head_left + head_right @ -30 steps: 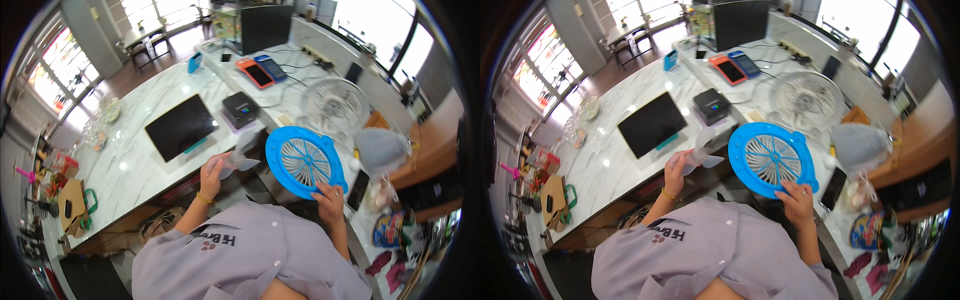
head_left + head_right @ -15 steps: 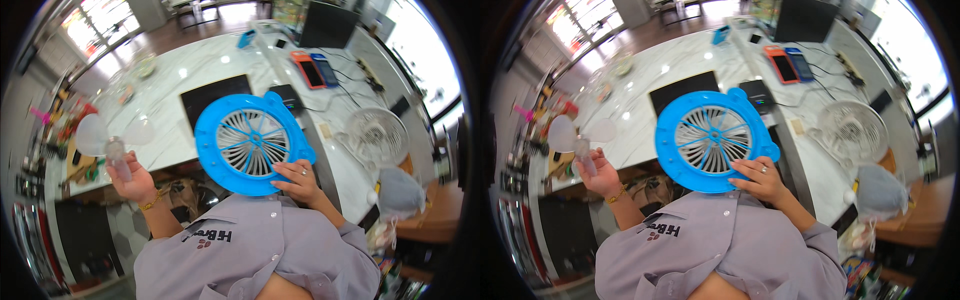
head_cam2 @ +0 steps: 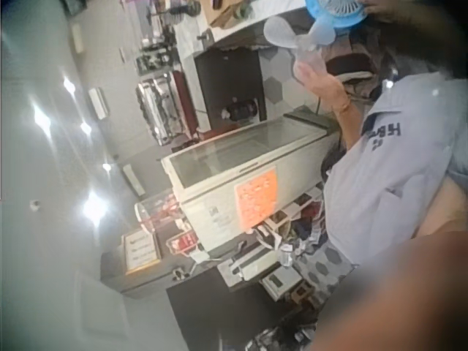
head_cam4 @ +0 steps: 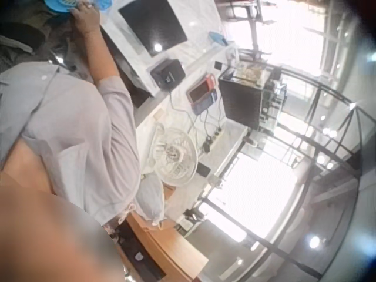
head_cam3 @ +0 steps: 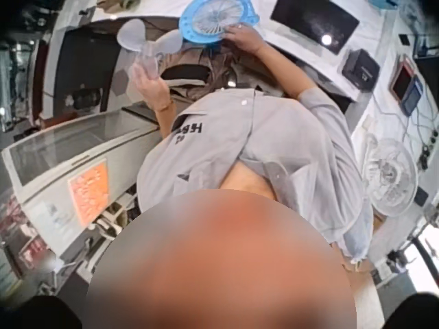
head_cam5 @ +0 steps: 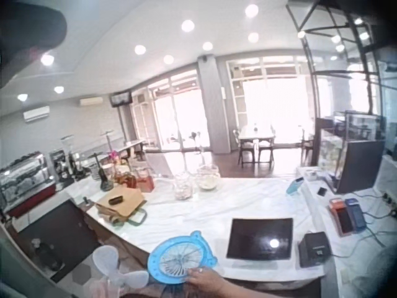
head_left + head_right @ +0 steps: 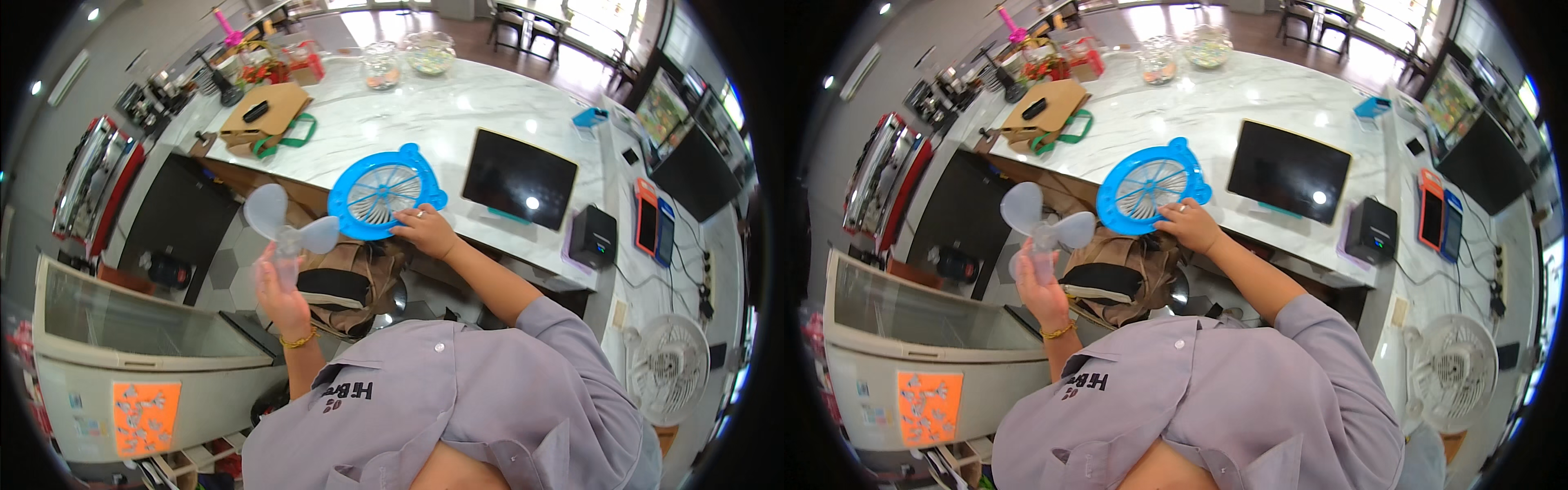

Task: The person washes a blue fan cover in the sink, then returns to a counter to assemble a small fan. They attach the cover to the fan body, use a screwdriver to tighten screws, and wipe the fan with a cloth.

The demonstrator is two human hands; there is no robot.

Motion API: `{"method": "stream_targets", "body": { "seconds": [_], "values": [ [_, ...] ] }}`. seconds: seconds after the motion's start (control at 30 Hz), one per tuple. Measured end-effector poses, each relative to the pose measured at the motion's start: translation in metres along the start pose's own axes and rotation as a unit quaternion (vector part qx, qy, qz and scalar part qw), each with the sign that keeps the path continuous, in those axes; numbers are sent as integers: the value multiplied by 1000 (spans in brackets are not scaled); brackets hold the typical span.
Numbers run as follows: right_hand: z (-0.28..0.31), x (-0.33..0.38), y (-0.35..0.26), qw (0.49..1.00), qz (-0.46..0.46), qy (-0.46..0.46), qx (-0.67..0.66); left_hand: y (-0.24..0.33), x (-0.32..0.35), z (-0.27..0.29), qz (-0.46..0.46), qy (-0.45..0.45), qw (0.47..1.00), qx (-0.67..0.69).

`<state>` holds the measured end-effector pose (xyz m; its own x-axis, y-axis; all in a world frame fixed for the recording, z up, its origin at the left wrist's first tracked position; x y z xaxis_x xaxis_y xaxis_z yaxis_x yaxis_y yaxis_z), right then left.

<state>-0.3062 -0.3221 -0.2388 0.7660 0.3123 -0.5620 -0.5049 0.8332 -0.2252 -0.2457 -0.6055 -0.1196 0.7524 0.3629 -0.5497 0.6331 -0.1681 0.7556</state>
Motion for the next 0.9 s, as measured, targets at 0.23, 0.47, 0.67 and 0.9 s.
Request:
{"method": "stream_targets", "body": {
  "seconds": [0.23, 0.47, 0.67, 0.9],
  "values": [
    [-23, -14, 32, 996, -85, 13, -13, -12, 12, -24, 33, -64, 997, -5],
    [116, 12, -47, 906, -232, 170, -311, -63, 18, -94, -23, -310, 949, -48],
    [194, 75, -35, 864, -406, 289, -69, -70, 57, -222, -138, -569, 788, 190],
    [242, 206, -96, 596, -569, 519, 224, -13, 152, -339, -94, -715, 488, 492]
  ]
}}
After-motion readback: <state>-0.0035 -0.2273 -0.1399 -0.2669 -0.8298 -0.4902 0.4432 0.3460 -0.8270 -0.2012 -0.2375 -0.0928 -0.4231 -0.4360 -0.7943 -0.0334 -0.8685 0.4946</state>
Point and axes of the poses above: each hand's wrist, its own x-axis away from the middle knuckle, its own z-axis out of the back of the hand, y = z × x, the point moved 1 cm from there along -x, towards the middle knuckle, and after that the axes turned 15 degrees about -z, right-handed, at the moved point
